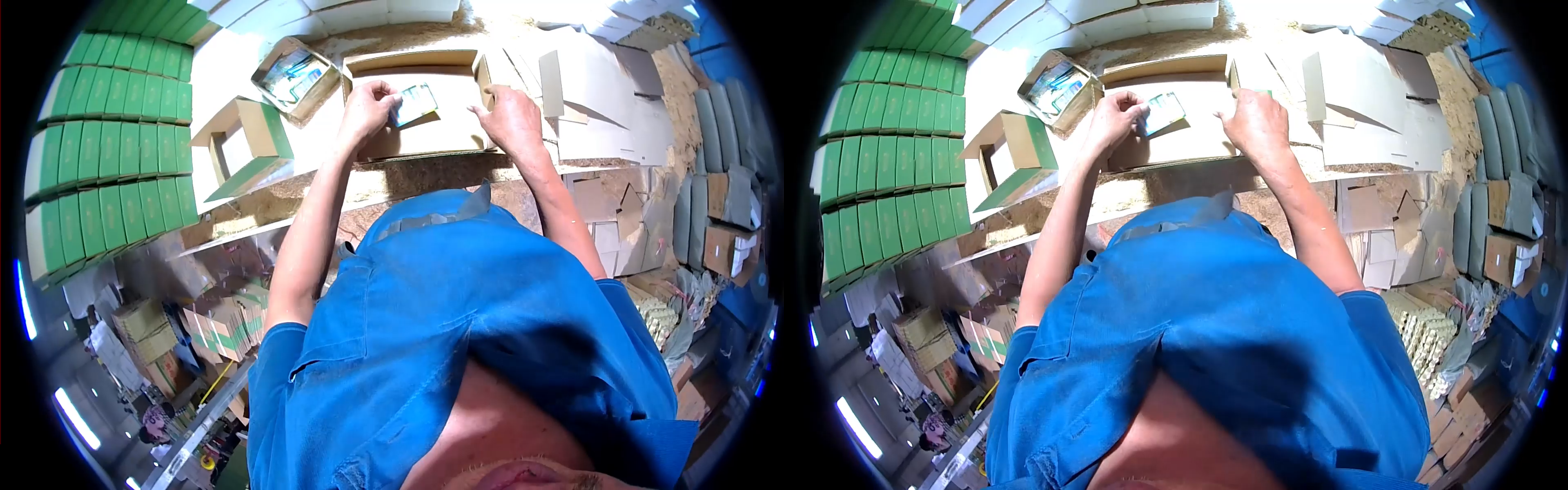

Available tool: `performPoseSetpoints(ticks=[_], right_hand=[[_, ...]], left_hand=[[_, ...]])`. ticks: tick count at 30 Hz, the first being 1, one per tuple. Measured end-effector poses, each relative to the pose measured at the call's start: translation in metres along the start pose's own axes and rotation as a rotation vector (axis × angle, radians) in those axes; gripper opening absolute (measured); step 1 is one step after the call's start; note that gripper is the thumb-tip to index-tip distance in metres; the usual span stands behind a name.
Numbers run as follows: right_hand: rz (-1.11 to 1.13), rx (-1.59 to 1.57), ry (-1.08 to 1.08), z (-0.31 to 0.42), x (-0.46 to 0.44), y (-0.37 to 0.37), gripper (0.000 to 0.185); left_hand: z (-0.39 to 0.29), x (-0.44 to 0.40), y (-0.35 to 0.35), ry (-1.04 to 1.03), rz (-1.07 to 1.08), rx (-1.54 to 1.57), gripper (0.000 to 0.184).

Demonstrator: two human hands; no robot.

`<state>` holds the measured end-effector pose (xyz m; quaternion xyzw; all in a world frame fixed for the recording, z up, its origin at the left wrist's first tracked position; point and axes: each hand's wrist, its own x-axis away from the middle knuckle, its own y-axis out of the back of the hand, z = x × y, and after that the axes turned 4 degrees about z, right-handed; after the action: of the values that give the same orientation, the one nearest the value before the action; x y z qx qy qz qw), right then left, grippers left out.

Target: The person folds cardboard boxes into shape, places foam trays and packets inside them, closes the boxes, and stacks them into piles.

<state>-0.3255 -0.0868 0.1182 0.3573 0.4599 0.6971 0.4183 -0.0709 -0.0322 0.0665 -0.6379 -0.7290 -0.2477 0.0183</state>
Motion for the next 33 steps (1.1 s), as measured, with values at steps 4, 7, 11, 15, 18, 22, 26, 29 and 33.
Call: performPoseSetpoints(ticks=[4, 7, 11, 15, 18, 22, 26, 29, 33], right_hand=[[-0.027, -0.241, -0.064, -0.020, 0.014, -0.007, 0.036], [-0.141, -0.633, -0.115, -0.039, 0.023, -0.013, 0.030], [-0.052, -0.692, -0.112, -0.060, 0.020, -0.022, 0.029], [-0.085, -0.779, -0.125, -0.066, 0.007, -0.040, 0.028], [-0.097, -0.875, -0.145, -0.059, -0.005, -0.043, 0.028], [-0.100, -0.875, -0.117, -0.056, -0.016, -0.060, 0.031], [-0.172, -0.976, -0.100, -0.062, -0.032, -0.084, 0.029], [-0.049, -1.056, -0.114, -0.075, -0.044, -0.090, 0.030], [0.102, -1.319, -0.142, -0.093, -0.041, -0.100, 0.038]], left_hand=[[-0.011, 0.000, -0.013, -0.281, -0.303, -0.666, 0.044], [-0.022, 0.007, -0.015, -0.444, -0.206, -0.895, 0.051], [0.016, 0.000, -0.019, -0.321, 0.000, -1.060, 0.048], [0.029, -0.012, -0.023, -0.285, 0.065, -1.017, 0.053], [0.034, -0.009, -0.029, -0.264, 0.091, -1.055, 0.063], [0.025, -0.004, -0.034, -0.249, 0.083, -1.118, 0.062], [0.030, -0.010, -0.027, -0.299, 0.047, -1.060, 0.067], [0.012, 0.002, -0.021, -0.275, 0.099, -0.916, 0.063], [-0.030, 0.056, -0.001, -0.468, -0.379, -0.729, 0.062]])
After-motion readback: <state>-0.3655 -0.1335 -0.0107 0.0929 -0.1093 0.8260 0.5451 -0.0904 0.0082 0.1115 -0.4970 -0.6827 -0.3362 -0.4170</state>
